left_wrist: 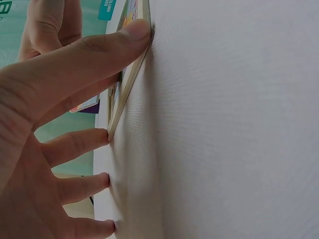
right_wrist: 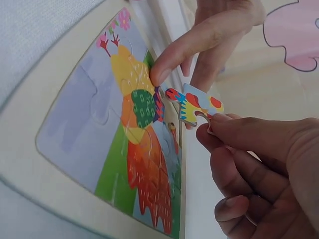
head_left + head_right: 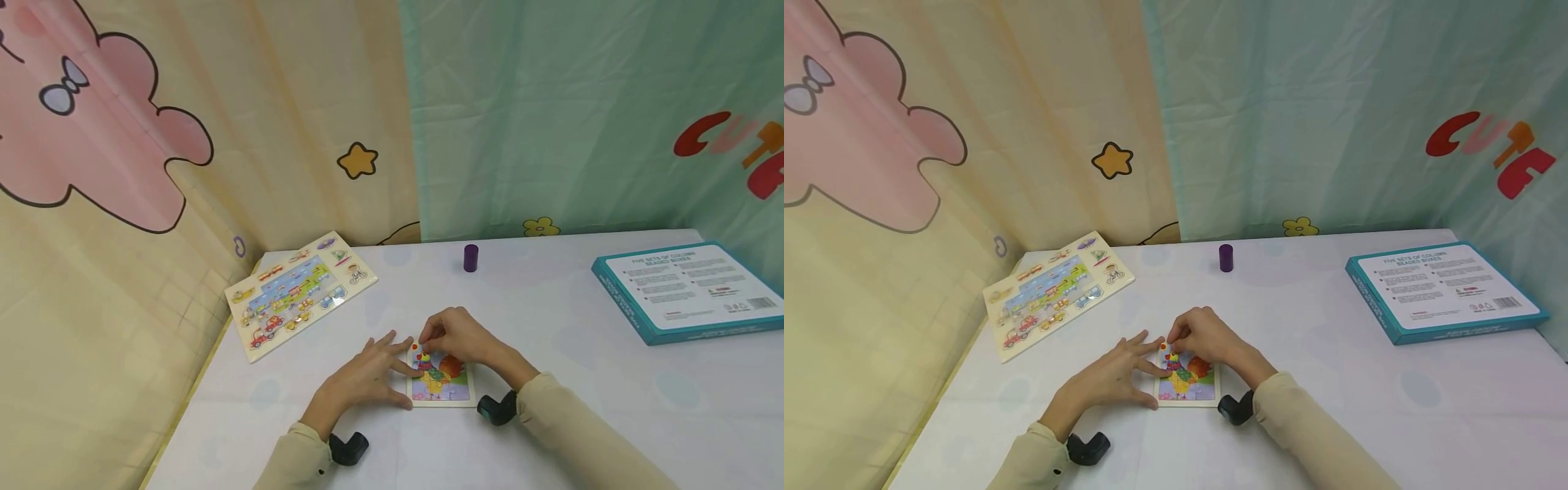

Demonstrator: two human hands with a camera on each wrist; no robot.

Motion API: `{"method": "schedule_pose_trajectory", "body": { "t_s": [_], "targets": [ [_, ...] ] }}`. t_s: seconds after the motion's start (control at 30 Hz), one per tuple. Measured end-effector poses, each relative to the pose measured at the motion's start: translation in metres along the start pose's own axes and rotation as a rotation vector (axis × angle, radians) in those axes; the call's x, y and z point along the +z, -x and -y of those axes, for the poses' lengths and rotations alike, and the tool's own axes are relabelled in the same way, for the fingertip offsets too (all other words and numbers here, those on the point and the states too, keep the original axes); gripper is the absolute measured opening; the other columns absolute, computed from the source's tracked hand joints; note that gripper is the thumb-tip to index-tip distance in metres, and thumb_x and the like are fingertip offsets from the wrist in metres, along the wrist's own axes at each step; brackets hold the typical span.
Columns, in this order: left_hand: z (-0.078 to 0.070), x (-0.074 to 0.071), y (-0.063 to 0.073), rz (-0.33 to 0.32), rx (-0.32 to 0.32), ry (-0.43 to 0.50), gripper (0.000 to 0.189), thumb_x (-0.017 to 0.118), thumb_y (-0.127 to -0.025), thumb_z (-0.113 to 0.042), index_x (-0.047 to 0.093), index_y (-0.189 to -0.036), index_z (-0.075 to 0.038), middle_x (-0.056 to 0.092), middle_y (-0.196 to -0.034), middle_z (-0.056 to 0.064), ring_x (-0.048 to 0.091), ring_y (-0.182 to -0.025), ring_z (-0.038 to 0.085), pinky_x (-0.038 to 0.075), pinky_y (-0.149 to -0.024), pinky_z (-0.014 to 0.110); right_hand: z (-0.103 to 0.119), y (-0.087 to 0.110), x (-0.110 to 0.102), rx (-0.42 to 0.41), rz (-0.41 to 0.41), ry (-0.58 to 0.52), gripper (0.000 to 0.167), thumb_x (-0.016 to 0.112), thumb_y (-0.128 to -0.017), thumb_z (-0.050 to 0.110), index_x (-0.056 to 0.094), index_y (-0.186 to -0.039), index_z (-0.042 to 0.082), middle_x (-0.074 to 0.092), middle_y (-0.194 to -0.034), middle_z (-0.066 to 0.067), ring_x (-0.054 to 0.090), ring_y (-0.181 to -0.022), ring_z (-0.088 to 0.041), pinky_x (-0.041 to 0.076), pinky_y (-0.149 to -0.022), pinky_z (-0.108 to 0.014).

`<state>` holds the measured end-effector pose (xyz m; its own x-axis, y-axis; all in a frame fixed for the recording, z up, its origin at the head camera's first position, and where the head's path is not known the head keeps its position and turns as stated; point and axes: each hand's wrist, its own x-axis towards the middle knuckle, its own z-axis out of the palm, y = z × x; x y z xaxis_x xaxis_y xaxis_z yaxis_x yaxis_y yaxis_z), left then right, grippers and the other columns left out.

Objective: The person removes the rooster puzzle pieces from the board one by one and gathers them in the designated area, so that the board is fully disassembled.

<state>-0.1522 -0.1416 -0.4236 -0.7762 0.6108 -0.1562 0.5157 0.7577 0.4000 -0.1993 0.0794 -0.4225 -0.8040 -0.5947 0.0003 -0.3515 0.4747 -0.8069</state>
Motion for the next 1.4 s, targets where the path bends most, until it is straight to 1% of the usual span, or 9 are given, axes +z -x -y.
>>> {"method": "schedule_pose_trajectory", "body": {
  "t_s": [0.13, 0.37, 0.63, 0.8, 0.93, 1.1, 1.2, 1.4],
  "targets": [
    [0.0, 0.0, 0.0, 0.003, -0.004, -0.002, 0.05, 0.086, -0.069, -0.046, 0.075, -0.115, -0.029, 0.044, -0.151, 0.007, 0.023, -0.145, 0.04, 0.022, -0.109, 0.069, -0.004, 0.004, -0.006, 0.011, -0.03, -0.02, 0.004, 0.074, -0.087, 0.011, 0.076, -0.089, 0.009, 0.072, -0.084, 0.005, 0.061, -0.074, -0.012, 0.054, -0.061, -0.024],
    [-0.001, -0.001, 0.001, 0.002, -0.011, -0.006, 0.051, 0.086, -0.069, -0.045, 0.075, -0.116, -0.029, 0.042, -0.152, 0.006, 0.021, -0.146, 0.039, 0.021, -0.111, 0.067, -0.017, 0.016, -0.021, 0.043, -0.058, -0.013, 0.004, 0.073, -0.087, 0.009, 0.077, -0.09, 0.009, 0.072, -0.086, 0.004, 0.062, -0.078, -0.012, 0.053, -0.07, -0.027],
    [0.001, 0.001, 0.002, -0.004, -0.013, 0.008, 0.051, 0.087, -0.069, -0.044, 0.075, -0.115, -0.028, 0.041, -0.153, 0.005, 0.02, -0.147, 0.037, 0.019, -0.112, 0.066, -0.037, 0.038, -0.04, 0.095, -0.112, -0.013, 0.006, 0.074, -0.086, 0.008, 0.076, -0.091, 0.008, 0.071, -0.086, 0.002, 0.059, -0.075, -0.015, 0.049, -0.064, -0.026],
    [0.001, 0.001, 0.002, -0.004, -0.016, 0.004, 0.051, 0.088, -0.068, -0.044, 0.075, -0.116, -0.029, 0.04, -0.153, 0.004, 0.019, -0.147, 0.037, 0.018, -0.113, 0.066, -0.046, 0.054, -0.053, 0.144, -0.137, 0.006, 0.006, 0.073, -0.086, 0.007, 0.076, -0.092, 0.007, 0.071, -0.085, 0.002, 0.062, -0.077, -0.017, 0.052, -0.066, -0.026],
    [0.001, -0.001, 0.002, -0.008, -0.006, 0.006, 0.051, 0.088, -0.068, -0.044, 0.075, -0.115, -0.028, 0.041, -0.153, 0.006, 0.02, -0.147, 0.038, 0.019, -0.112, 0.066, -0.051, 0.06, -0.061, 0.158, -0.143, 0.018, 0.007, 0.071, -0.087, 0.006, 0.075, -0.093, 0.005, 0.072, -0.086, 0.0, 0.062, -0.078, -0.016, 0.052, -0.067, -0.027],
    [0.0, -0.001, 0.003, -0.007, -0.005, 0.01, 0.051, 0.088, -0.068, -0.043, 0.075, -0.115, -0.028, 0.041, -0.153, 0.006, 0.02, -0.147, 0.038, 0.019, -0.112, 0.066, -0.053, 0.062, -0.061, 0.169, -0.129, 0.0, 0.008, 0.071, -0.087, 0.005, 0.075, -0.093, 0.005, 0.072, -0.088, 0.0, 0.062, -0.078, -0.016, 0.052, -0.067, -0.026],
    [0.0, -0.001, 0.002, -0.005, -0.007, 0.012, 0.051, 0.088, -0.068, -0.043, 0.075, -0.115, -0.028, 0.041, -0.153, 0.006, 0.02, -0.147, 0.038, 0.019, -0.112, 0.066, -0.053, 0.061, -0.059, 0.181, -0.133, -0.001, 0.007, 0.071, -0.087, 0.004, 0.075, -0.092, 0.005, 0.072, -0.088, -0.001, 0.061, -0.078, -0.017, 0.052, -0.066, -0.026],
    [0.0, 0.0, 0.002, -0.005, -0.002, 0.013, 0.051, 0.088, -0.068, -0.043, 0.075, -0.115, -0.029, 0.041, -0.153, 0.005, 0.02, -0.147, 0.038, 0.019, -0.112, 0.066, -0.053, 0.059, -0.053, 0.228, -0.169, 0.068, 0.005, 0.074, -0.085, 0.006, 0.077, -0.09, 0.006, 0.07, -0.084, 0.001, 0.056, -0.076, -0.017, 0.049, -0.063, -0.027]
  ]
}}
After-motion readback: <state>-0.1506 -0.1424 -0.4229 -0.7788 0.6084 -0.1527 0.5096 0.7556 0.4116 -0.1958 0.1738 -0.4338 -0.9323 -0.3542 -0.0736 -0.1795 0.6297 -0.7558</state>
